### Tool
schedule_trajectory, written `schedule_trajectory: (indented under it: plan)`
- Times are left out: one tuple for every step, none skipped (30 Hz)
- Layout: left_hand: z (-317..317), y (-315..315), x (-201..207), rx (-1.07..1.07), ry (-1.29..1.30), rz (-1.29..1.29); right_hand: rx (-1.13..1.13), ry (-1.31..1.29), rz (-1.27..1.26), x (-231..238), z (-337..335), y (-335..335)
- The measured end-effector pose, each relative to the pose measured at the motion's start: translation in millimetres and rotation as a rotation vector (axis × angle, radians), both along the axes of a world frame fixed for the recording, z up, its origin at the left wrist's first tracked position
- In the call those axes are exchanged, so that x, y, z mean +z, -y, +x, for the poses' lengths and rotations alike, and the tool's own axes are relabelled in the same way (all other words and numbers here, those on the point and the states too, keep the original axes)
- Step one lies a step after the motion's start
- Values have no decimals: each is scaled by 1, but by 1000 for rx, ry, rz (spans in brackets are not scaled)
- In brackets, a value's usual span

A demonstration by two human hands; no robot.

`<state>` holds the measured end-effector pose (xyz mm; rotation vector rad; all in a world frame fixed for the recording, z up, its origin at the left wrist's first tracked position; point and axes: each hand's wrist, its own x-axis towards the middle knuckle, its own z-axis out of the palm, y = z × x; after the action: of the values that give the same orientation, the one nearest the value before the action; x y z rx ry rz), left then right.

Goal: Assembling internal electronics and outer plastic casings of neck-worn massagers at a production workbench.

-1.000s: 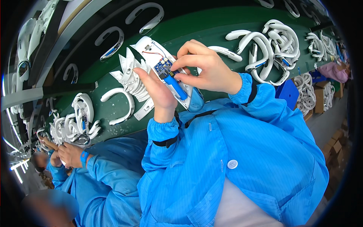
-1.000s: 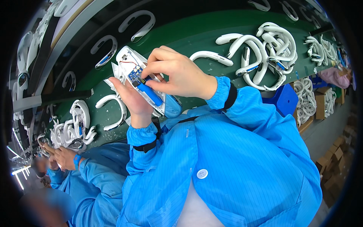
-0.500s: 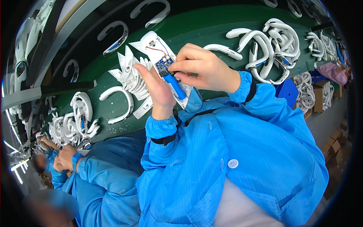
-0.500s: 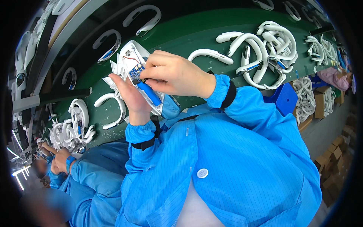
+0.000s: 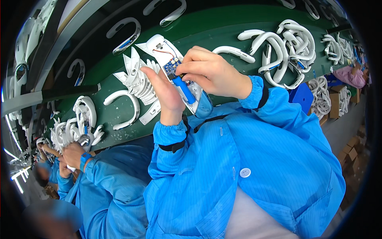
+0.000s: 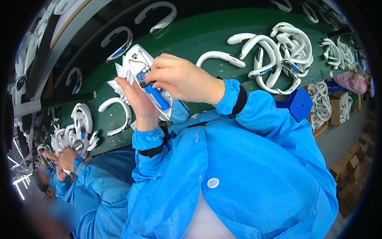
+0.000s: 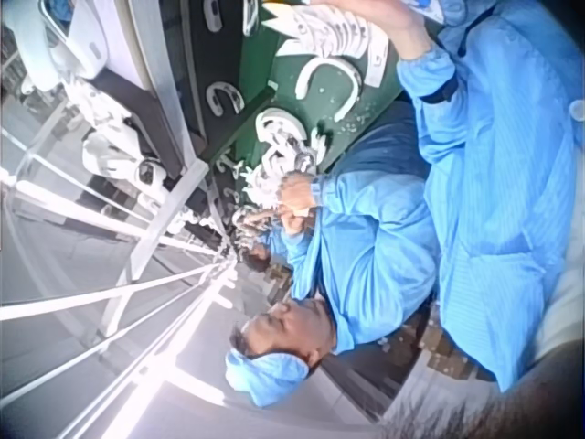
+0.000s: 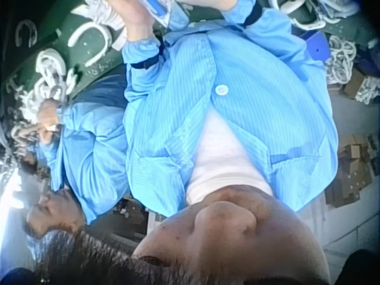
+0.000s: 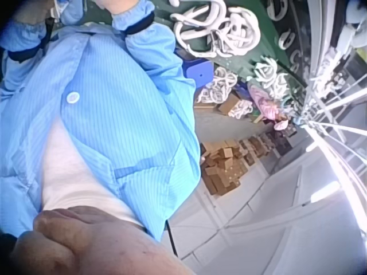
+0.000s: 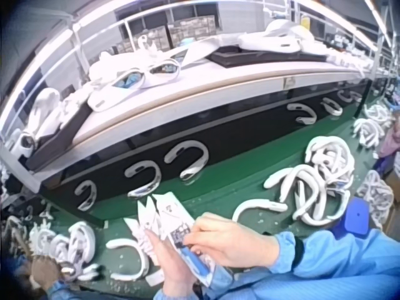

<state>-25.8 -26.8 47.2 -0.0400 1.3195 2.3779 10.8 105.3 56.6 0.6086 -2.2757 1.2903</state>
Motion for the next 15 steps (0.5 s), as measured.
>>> schedule_trajectory:
  plan:
    - [-1,1,-1,-13,13,5,-4,-2,8,0,0,0]
    - [-1,2,-2,-26,27,10,-3,-2,8,0,0,0]
    - [-1,1,0,-25,26,10,9,15,-13,-1,0,0]
    - [0,0,2,-4,41,30,20,32,-34,-2,0,-1]
    - [0,-1,3,15,56,49,18,31,-33,0,2,-1]
    - [-1,1,0,13,56,50,15,100,-81,3,4,-1]
    - [-3,4,-5,-51,16,69,12,169,-128,5,5,-2]
    - [-3,6,-8,-113,-25,88,13,169,-128,5,6,-2]
    - [-3,6,-8,-112,-25,88,13,164,-127,5,6,-3]
    - [-3,7,-7,-150,-30,128,12,160,-125,4,7,-3]
    - [-2,6,-7,-191,-34,169,10,160,-125,4,7,-3]
    - [-2,6,-7,-193,-33,169,10,155,-144,2,6,-2]
    - [-2,6,-5,-192,-26,141,12,151,-163,1,6,-2]
    - [-1,6,-5,-188,-19,114,12,151,-163,0,6,-3]
    - [-2,6,-5,-186,-18,113,32,164,-150,-1,5,-6]
